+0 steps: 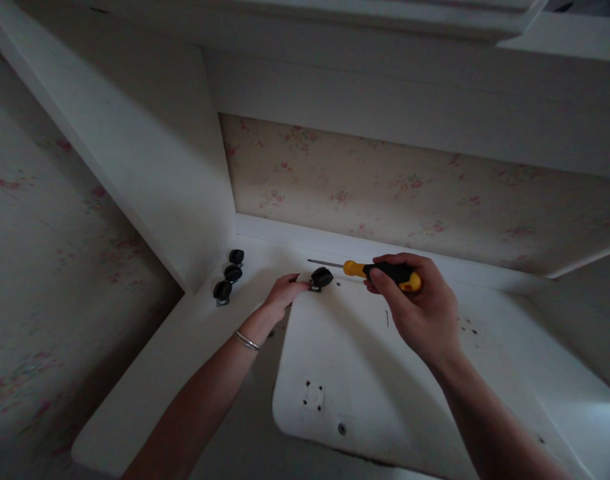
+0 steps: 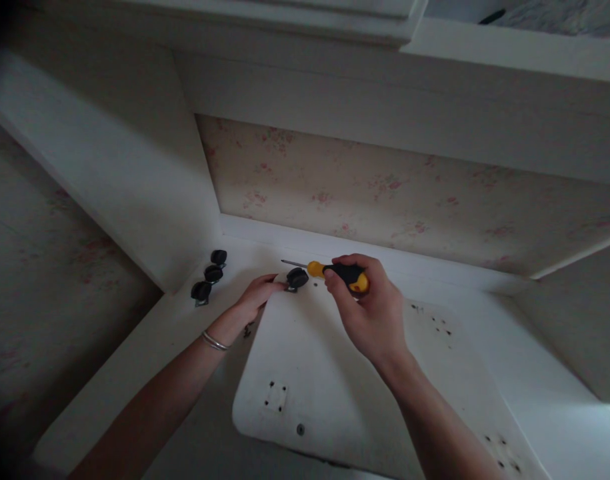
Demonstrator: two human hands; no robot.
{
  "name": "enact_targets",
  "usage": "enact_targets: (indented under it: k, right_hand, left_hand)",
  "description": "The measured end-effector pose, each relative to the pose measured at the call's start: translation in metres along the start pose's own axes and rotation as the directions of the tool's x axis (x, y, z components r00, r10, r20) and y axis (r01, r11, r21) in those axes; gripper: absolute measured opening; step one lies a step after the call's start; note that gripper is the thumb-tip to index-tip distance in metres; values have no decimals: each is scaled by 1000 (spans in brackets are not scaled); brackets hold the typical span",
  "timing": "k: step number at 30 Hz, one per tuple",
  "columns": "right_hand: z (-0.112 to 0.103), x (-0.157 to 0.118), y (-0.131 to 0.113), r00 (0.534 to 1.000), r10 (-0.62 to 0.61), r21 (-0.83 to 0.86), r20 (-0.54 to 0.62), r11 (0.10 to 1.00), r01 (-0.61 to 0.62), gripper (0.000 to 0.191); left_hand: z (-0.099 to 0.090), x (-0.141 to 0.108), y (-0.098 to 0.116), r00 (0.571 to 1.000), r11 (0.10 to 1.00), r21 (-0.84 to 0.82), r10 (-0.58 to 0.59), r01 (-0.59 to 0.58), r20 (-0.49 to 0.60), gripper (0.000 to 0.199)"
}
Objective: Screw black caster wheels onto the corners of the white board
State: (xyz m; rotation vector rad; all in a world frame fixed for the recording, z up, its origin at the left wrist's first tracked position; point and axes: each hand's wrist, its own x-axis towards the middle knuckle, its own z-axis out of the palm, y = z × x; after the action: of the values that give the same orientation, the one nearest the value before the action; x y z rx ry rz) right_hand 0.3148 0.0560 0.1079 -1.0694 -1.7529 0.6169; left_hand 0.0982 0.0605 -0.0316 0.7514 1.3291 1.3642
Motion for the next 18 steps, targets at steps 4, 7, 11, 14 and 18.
enact_targets:
  k: [4,7,11,14,18]
  right_hand:
    - [6,17,-15,997,-79,-60,19,995,80,33]
    - [17,38,-32,974,-200,-206,102,954,218,27]
    - [41,65,-54,905,-298,-427,304,807,409,19]
    - [59,78,-62,852,-264,-481,452,732,482,20]
    - [74,86,-62,822,-228,-490,522,709,508,20]
  left_hand:
    - [0,2,-4,1000,1000,-1,-14,14,7,30]
    - [-1,3,-6,1000,1000,-3,-24,24,15,31]
    - [-1,4,-8,999,999,-8,-36,36,35,31]
    - [-1,4,-8,999,999,-15,-36,37,37,27]
    - [0,1,-8,999,999,-22,-29,30,23,21]
